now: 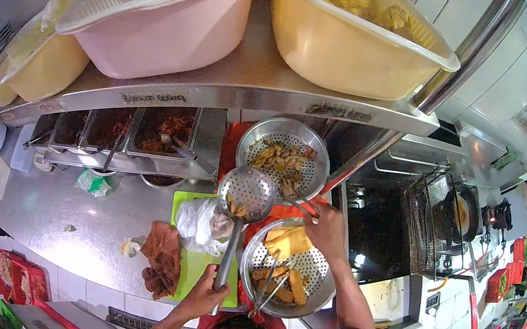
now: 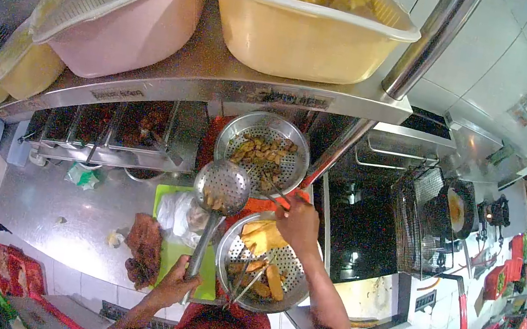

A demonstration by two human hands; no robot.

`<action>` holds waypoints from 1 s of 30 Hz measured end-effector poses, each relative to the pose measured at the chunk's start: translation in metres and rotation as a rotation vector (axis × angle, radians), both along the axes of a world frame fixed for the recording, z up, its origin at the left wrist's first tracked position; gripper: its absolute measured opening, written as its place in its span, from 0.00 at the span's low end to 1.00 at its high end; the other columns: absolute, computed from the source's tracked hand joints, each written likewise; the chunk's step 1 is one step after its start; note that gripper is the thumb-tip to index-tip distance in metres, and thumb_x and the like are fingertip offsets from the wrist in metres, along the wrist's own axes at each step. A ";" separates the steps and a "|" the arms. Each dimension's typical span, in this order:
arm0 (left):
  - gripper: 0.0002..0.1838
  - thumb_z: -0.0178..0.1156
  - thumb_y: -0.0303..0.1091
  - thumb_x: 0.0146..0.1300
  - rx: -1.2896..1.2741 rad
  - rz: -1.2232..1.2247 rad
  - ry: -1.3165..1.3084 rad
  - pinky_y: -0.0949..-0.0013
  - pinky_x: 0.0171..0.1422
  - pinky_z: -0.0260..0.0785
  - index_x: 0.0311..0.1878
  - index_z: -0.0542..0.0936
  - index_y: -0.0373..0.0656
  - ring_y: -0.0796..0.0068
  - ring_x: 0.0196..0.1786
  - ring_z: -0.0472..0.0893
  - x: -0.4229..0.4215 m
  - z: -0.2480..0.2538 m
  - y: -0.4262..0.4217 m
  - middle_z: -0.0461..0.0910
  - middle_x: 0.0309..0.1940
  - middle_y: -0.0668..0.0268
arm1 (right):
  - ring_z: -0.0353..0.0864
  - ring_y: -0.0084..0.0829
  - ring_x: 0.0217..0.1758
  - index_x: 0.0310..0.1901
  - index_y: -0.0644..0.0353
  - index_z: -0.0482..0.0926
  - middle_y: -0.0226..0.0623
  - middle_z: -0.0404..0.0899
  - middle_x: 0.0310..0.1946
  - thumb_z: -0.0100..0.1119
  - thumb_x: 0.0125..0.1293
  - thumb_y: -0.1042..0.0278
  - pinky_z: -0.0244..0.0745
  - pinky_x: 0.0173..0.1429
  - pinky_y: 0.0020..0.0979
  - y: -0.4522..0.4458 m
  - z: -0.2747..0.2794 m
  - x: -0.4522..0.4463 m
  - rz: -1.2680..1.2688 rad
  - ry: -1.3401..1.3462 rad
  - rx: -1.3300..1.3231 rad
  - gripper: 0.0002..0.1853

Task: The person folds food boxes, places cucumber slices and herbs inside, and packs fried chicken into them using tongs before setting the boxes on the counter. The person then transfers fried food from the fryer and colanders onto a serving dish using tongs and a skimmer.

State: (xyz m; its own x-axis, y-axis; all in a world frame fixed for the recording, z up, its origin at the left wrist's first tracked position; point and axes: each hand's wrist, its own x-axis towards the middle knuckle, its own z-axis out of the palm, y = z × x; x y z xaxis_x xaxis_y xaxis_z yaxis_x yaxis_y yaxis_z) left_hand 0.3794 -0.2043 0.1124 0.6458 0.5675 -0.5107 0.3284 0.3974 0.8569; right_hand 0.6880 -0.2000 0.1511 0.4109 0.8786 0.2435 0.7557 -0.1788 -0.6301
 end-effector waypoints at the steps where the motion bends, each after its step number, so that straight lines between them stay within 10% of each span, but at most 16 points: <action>1: 0.18 0.51 0.26 0.61 0.031 -0.008 0.007 0.72 0.22 0.64 0.51 0.56 0.39 0.78 0.20 0.70 0.000 -0.001 0.000 0.65 0.25 0.66 | 0.81 0.44 0.32 0.40 0.64 0.78 0.52 0.79 0.32 0.60 0.50 0.71 0.78 0.36 0.38 0.003 -0.001 -0.004 -0.036 -0.121 -0.083 0.14; 15: 0.19 0.53 0.28 0.61 0.170 0.004 -0.012 0.72 0.26 0.65 0.51 0.57 0.38 0.78 0.23 0.69 0.001 -0.008 -0.003 0.65 0.29 0.64 | 0.80 0.48 0.27 0.33 0.64 0.80 0.51 0.78 0.23 0.57 0.50 0.74 0.76 0.32 0.37 0.025 -0.038 0.022 -0.086 -0.160 -0.156 0.08; 24: 0.19 0.52 0.28 0.60 0.096 0.010 -0.026 0.72 0.26 0.65 0.52 0.57 0.39 0.79 0.24 0.68 0.005 -0.001 -0.002 0.63 0.29 0.66 | 0.79 0.50 0.31 0.35 0.66 0.79 0.52 0.79 0.28 0.60 0.50 0.72 0.76 0.35 0.40 0.000 0.051 -0.011 0.039 0.074 0.044 0.10; 30: 0.21 0.52 0.27 0.59 0.153 0.008 -0.014 0.72 0.26 0.65 0.52 0.56 0.39 0.79 0.24 0.69 0.008 0.018 0.001 0.64 0.29 0.67 | 0.79 0.49 0.32 0.37 0.66 0.78 0.52 0.79 0.29 0.61 0.50 0.68 0.75 0.36 0.42 0.021 -0.028 0.018 -0.088 -0.092 -0.165 0.14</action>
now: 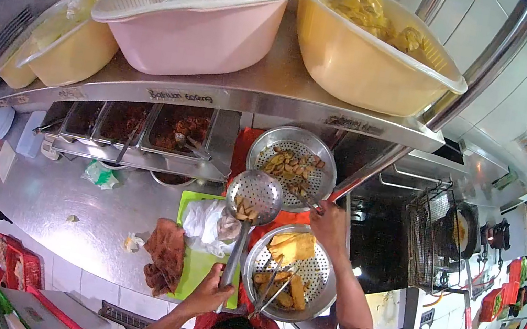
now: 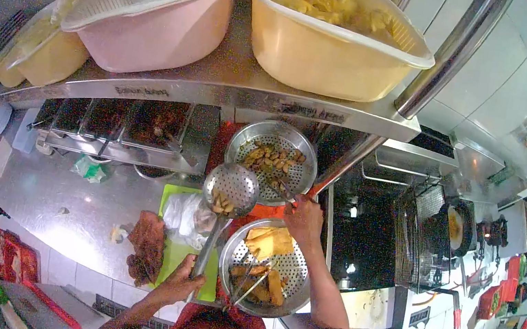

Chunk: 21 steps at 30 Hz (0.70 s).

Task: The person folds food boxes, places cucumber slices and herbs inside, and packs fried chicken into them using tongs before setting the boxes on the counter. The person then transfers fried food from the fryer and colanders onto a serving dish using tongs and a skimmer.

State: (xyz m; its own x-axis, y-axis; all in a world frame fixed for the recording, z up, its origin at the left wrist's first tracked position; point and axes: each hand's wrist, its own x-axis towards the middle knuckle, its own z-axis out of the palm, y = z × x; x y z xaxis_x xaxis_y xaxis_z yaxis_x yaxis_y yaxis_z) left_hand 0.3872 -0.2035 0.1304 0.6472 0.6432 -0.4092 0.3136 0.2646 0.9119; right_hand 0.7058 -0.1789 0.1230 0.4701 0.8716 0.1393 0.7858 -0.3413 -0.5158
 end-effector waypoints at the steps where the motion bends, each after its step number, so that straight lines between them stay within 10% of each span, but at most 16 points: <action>1: 0.21 0.52 0.26 0.59 0.009 0.000 0.005 0.72 0.26 0.66 0.53 0.56 0.39 0.79 0.24 0.70 0.000 -0.001 -0.001 0.65 0.29 0.66 | 0.79 0.50 0.32 0.39 0.65 0.78 0.51 0.79 0.29 0.61 0.50 0.66 0.75 0.37 0.43 0.004 -0.008 0.000 -0.018 0.038 -0.022 0.15; 21: 0.18 0.54 0.29 0.60 -0.140 0.042 0.018 0.73 0.24 0.64 0.50 0.58 0.43 0.81 0.23 0.68 0.002 -0.003 -0.002 0.64 0.25 0.71 | 0.81 0.45 0.32 0.35 0.68 0.79 0.53 0.79 0.27 0.60 0.51 0.72 0.77 0.35 0.37 0.010 0.001 -0.012 0.058 -0.035 0.178 0.10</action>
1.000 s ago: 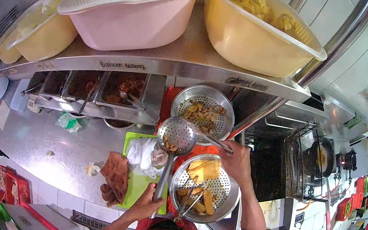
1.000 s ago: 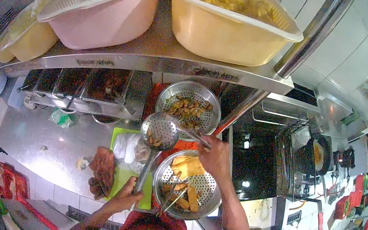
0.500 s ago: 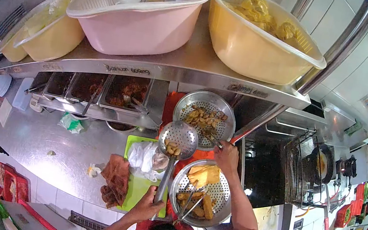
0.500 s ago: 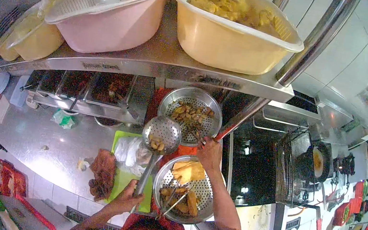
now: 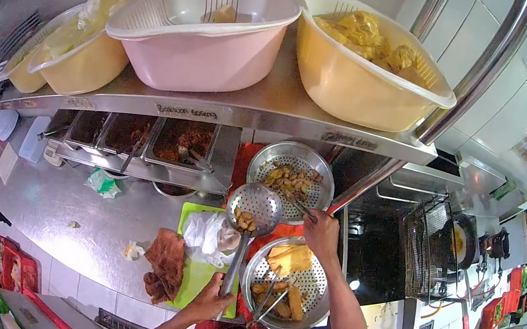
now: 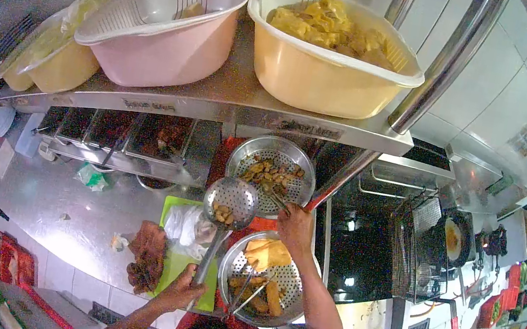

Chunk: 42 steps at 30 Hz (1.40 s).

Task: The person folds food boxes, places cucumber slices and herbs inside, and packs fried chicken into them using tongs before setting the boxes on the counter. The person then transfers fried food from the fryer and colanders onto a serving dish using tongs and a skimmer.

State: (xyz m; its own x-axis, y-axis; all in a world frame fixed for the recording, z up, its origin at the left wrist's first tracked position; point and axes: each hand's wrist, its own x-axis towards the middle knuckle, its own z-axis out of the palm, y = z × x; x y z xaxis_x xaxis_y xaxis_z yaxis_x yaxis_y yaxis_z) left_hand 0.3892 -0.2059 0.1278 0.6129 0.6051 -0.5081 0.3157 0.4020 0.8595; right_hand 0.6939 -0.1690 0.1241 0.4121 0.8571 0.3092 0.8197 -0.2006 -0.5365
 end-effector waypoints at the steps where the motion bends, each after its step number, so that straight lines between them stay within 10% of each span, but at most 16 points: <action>1: 0.18 0.54 0.29 0.61 0.015 -0.006 0.003 0.74 0.25 0.64 0.50 0.58 0.42 0.82 0.23 0.68 0.000 -0.001 0.000 0.64 0.25 0.72 | 0.82 0.43 0.32 0.35 0.69 0.79 0.53 0.79 0.28 0.61 0.51 0.73 0.78 0.35 0.35 -0.005 0.012 -0.003 0.098 0.022 0.101 0.10; 7: 0.20 0.53 0.29 0.58 0.104 -0.026 -0.036 0.70 0.24 0.65 0.51 0.57 0.39 0.78 0.23 0.69 -0.004 -0.013 0.000 0.64 0.28 0.66 | 0.81 0.44 0.34 0.39 0.70 0.77 0.52 0.79 0.32 0.62 0.49 0.73 0.77 0.37 0.37 -0.024 0.050 -0.024 0.062 0.272 0.066 0.15; 16: 0.22 0.53 0.28 0.57 0.052 -0.012 -0.087 0.70 0.26 0.66 0.53 0.57 0.38 0.78 0.23 0.69 -0.008 -0.026 -0.005 0.66 0.30 0.65 | 0.78 0.53 0.32 0.33 0.62 0.78 0.52 0.78 0.27 0.59 0.51 0.68 0.75 0.35 0.45 0.011 -0.043 0.025 -0.151 -0.043 -0.093 0.09; 27: 0.22 0.57 0.31 0.58 0.221 -0.018 -0.032 0.71 0.26 0.65 0.51 0.58 0.40 0.79 0.23 0.70 -0.005 -0.018 -0.004 0.68 0.30 0.64 | 0.81 0.45 0.29 0.37 0.67 0.77 0.50 0.79 0.28 0.60 0.52 0.73 0.74 0.31 0.36 -0.022 0.040 -0.035 0.161 0.175 0.157 0.11; 32: 0.22 0.59 0.33 0.57 0.271 -0.037 0.019 0.68 0.46 0.66 0.50 0.61 0.38 0.67 0.40 0.73 0.000 -0.010 -0.001 0.70 0.37 0.58 | 0.80 0.43 0.31 0.39 0.67 0.77 0.50 0.78 0.26 0.61 0.51 0.71 0.75 0.37 0.37 -0.026 0.042 -0.065 0.239 0.253 0.033 0.13; 35: 0.25 0.57 0.33 0.60 0.036 -0.017 -0.094 0.70 0.33 0.65 0.57 0.59 0.37 0.78 0.31 0.69 0.001 -0.016 -0.002 0.67 0.37 0.62 | 0.80 0.46 0.32 0.40 0.66 0.77 0.50 0.78 0.28 0.60 0.52 0.69 0.75 0.37 0.39 -0.024 0.025 -0.083 0.341 0.140 -0.004 0.14; 36: 0.31 0.58 0.35 0.60 0.465 -0.036 0.042 0.70 0.35 0.66 0.62 0.55 0.35 0.77 0.33 0.69 -0.001 -0.039 -0.005 0.66 0.44 0.59 | 0.79 0.47 0.33 0.40 0.65 0.78 0.51 0.79 0.30 0.60 0.52 0.68 0.74 0.38 0.40 -0.022 0.018 -0.085 0.355 0.183 0.011 0.14; 40: 0.33 0.57 0.36 0.61 0.354 -0.130 0.100 0.70 0.36 0.66 0.63 0.53 0.36 0.77 0.33 0.68 0.000 -0.032 -0.005 0.68 0.43 0.60 | 0.80 0.47 0.34 0.40 0.66 0.78 0.51 0.79 0.30 0.59 0.53 0.67 0.75 0.40 0.40 -0.016 0.000 -0.076 0.241 0.077 0.006 0.14; 42: 0.28 0.61 0.33 0.55 0.280 -0.088 0.009 0.64 0.53 0.62 0.55 0.58 0.37 0.66 0.47 0.70 0.000 -0.038 -0.001 0.69 0.41 0.55 | 0.80 0.47 0.33 0.40 0.66 0.78 0.51 0.79 0.30 0.59 0.53 0.67 0.75 0.39 0.39 -0.021 0.016 -0.062 0.192 0.090 0.011 0.14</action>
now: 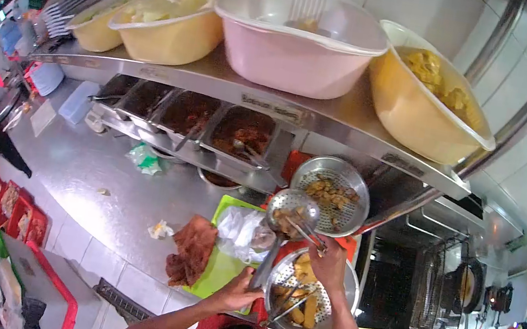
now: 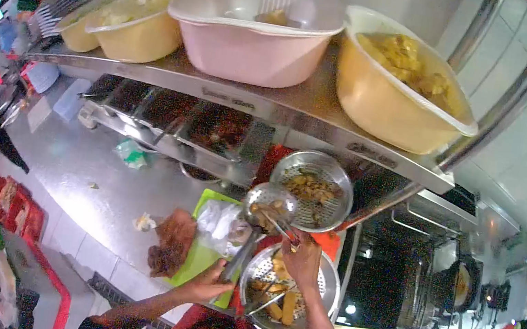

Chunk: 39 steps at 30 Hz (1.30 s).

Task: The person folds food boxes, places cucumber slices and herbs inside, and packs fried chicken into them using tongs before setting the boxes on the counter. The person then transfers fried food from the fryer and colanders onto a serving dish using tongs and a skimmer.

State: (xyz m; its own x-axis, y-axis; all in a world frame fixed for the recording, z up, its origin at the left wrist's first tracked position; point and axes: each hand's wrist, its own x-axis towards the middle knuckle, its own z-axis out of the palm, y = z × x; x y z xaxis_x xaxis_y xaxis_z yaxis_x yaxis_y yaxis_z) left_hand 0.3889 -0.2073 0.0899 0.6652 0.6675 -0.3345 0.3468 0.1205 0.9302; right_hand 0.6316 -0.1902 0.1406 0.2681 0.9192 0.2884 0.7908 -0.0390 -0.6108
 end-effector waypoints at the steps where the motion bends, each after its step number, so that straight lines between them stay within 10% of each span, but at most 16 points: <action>1: 0.28 0.61 0.33 0.55 -0.003 -0.021 -0.011 0.64 0.53 0.62 0.55 0.58 0.37 0.66 0.47 0.70 0.001 0.008 0.001 0.69 0.41 0.55 | 0.80 0.47 0.33 0.39 0.67 0.78 0.51 0.79 0.29 0.59 0.53 0.67 0.75 0.38 0.39 -0.002 0.008 0.006 -0.030 0.032 -0.001 0.14; 8: 0.22 0.56 0.29 0.60 -0.021 0.066 -0.016 0.72 0.20 0.63 0.53 0.56 0.44 0.83 0.19 0.69 0.003 0.035 -0.003 0.71 0.25 0.68 | 0.82 0.43 0.30 0.33 0.66 0.81 0.52 0.79 0.24 0.62 0.51 0.66 0.76 0.35 0.35 0.017 -0.004 0.078 -0.105 -0.186 0.012 0.12; 19: 0.23 0.58 0.30 0.57 -0.105 0.127 -0.044 0.71 0.33 0.68 0.52 0.59 0.38 0.77 0.29 0.72 0.006 0.001 -0.004 0.71 0.32 0.64 | 0.81 0.42 0.24 0.28 0.67 0.80 0.47 0.77 0.18 0.61 0.49 0.68 0.75 0.30 0.35 0.021 -0.024 0.099 -0.193 -0.437 -0.106 0.09; 25: 0.25 0.59 0.32 0.57 -0.088 0.121 -0.023 0.68 0.38 0.70 0.53 0.59 0.37 0.73 0.34 0.74 0.007 0.011 -0.001 0.71 0.37 0.59 | 0.82 0.41 0.28 0.32 0.66 0.80 0.48 0.79 0.23 0.63 0.51 0.69 0.75 0.32 0.33 0.009 0.048 0.074 -0.111 0.014 -0.070 0.10; 39: 0.25 0.59 0.29 0.55 -0.086 0.128 0.010 0.68 0.43 0.70 0.53 0.59 0.36 0.70 0.40 0.75 0.006 0.003 -0.003 0.72 0.38 0.58 | 0.80 0.47 0.30 0.25 0.65 0.80 0.50 0.78 0.23 0.56 0.50 0.65 0.76 0.38 0.42 0.032 0.015 0.111 0.006 -0.628 -0.403 0.11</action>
State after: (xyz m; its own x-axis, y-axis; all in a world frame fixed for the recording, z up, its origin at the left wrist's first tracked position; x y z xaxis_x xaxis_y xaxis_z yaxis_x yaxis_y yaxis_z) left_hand 0.3952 -0.2103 0.0924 0.5733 0.7150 -0.4002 0.3324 0.2435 0.9112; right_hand 0.7422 -0.1579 0.1552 0.1587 0.9870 0.0258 0.9871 -0.1591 0.0171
